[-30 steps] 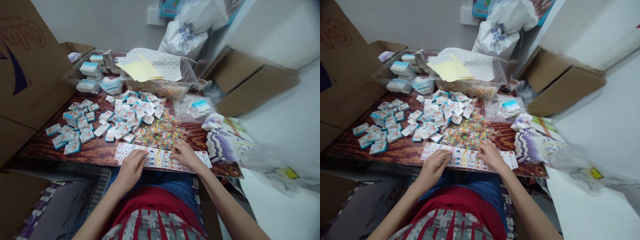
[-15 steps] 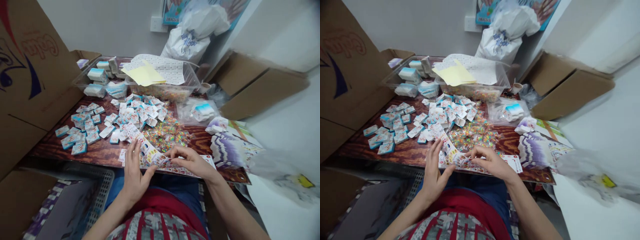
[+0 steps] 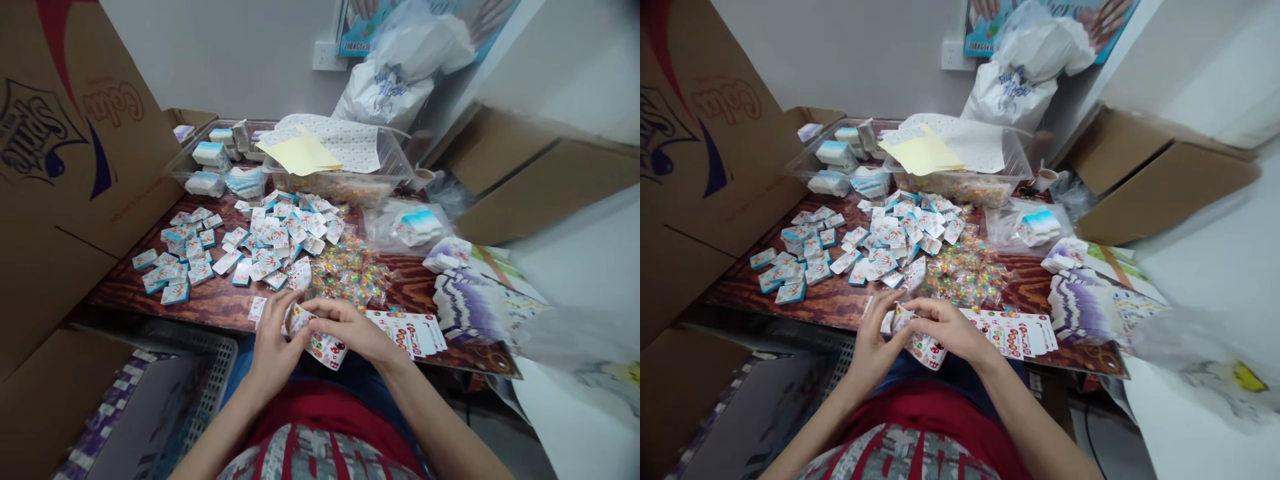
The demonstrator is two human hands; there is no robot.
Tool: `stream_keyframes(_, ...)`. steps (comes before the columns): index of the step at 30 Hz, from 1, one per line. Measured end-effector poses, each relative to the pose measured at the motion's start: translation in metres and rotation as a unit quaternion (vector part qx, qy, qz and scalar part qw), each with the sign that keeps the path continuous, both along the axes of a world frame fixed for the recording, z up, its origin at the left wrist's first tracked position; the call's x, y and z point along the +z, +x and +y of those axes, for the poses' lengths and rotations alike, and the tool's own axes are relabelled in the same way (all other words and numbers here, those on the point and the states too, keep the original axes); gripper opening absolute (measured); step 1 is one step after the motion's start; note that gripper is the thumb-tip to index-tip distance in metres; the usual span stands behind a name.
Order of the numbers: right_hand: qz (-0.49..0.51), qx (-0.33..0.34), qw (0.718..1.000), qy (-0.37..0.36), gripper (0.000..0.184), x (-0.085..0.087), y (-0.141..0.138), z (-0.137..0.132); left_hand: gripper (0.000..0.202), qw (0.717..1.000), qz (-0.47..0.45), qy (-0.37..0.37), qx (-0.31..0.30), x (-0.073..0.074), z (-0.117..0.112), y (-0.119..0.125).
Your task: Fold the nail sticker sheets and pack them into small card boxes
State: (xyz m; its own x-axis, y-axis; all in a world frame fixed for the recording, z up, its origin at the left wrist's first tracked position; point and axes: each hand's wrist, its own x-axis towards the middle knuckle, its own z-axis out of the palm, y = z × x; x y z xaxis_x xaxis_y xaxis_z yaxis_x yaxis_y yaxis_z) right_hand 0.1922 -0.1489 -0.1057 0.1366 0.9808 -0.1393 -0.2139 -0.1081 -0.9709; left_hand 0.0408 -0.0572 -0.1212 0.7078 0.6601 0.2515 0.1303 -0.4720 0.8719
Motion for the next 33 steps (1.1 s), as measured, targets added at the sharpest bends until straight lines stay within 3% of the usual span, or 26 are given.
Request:
stream_keyframes(4,-0.046,0.042,0.998,0.01,0.028,0.008,0.009,-0.008,0.08,0.989,0.024,-0.099,-0.106,0.011,0.011,-0.009)
stream_keyframes(10,0.014,-0.035,0.999,0.024,0.021,-0.003,0.003,-0.003,0.069,0.963,-0.011,-0.246,-0.108,0.003,0.006,0.006)
stream_keyframes(14,0.044,-0.025,0.998,0.044,0.021,-0.005,0.004,0.002,0.052,0.976,0.032,-0.197,-0.092,0.006,0.004,0.01)
stream_keyframes(17,0.034,-0.009,0.998,0.061,0.021,0.01,0.013,0.006,0.04,0.985,0.061,-0.122,-0.109,0.012,0.012,0.008)
stream_keyframes(20,-0.094,-0.027,0.991,0.094,0.027,0.032,0.024,0.016,0.039,0.992,0.042,-0.075,-0.093,0.022,0.026,0.009)
stream_keyframes(22,-0.222,-0.016,0.969,0.105,0.037,0.043,0.031,0.026,0.037,0.995,0.01,-0.065,-0.072,0.031,0.034,0.013)
stream_keyframes(24,-0.28,0.037,0.956,0.082,0.037,0.048,0.039,0.038,0.034,0.995,-0.026,-0.088,-0.048,0.041,0.04,0.017)
stream_keyframes(27,-0.233,0.107,0.966,0.034,0.016,0.046,0.051,0.052,0.031,0.979,-0.082,-0.187,-0.018,0.048,0.045,0.023)
stream_keyframes(30,-0.179,0.121,0.976,0.02,0.015,0.043,0.062,0.058,0.04,0.96,-0.09,-0.264,-0.011,0.044,0.049,0.026)
stream_keyframes(33,-0.111,0.152,0.982,-0.011,0.017,0.042,0.072,0.061,0.046,0.955,-0.067,-0.289,-0.007,0.037,0.056,0.028)
